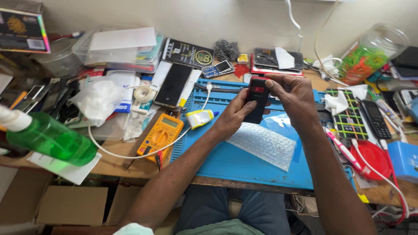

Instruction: The person repairs a red mobile phone by applying glue to a keypad and attaching it to the device. They then wipe the keypad with a tissue and test the phone's functionality. The person also disassembles the phone using a screwdriver to access the battery compartment and reassembles it.

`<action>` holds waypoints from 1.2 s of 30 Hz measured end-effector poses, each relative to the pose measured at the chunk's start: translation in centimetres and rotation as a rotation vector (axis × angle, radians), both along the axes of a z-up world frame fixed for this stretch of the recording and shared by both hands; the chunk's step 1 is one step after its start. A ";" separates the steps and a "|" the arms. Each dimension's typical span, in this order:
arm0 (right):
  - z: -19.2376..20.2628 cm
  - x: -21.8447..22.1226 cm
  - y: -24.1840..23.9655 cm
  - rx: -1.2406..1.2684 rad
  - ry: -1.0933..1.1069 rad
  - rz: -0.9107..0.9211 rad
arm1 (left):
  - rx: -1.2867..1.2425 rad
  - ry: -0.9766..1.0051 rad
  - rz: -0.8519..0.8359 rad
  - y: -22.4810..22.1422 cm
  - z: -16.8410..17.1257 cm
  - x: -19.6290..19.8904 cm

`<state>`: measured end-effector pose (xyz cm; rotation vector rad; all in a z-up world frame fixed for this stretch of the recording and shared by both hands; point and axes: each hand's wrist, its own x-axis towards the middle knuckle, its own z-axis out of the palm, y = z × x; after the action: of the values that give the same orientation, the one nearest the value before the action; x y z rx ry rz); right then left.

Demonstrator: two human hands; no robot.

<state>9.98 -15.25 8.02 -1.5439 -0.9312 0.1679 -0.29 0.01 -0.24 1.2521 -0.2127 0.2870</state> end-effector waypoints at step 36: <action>-5.3 1.2 -0.4 0.015 0.299 0.165 | 0.210 0.205 0.221 1.6 0.2 -0.2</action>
<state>11.14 -15.67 2.70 -1.3815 -0.8168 0.4949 -0.50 1.63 -0.06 1.5060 0.0754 0.3297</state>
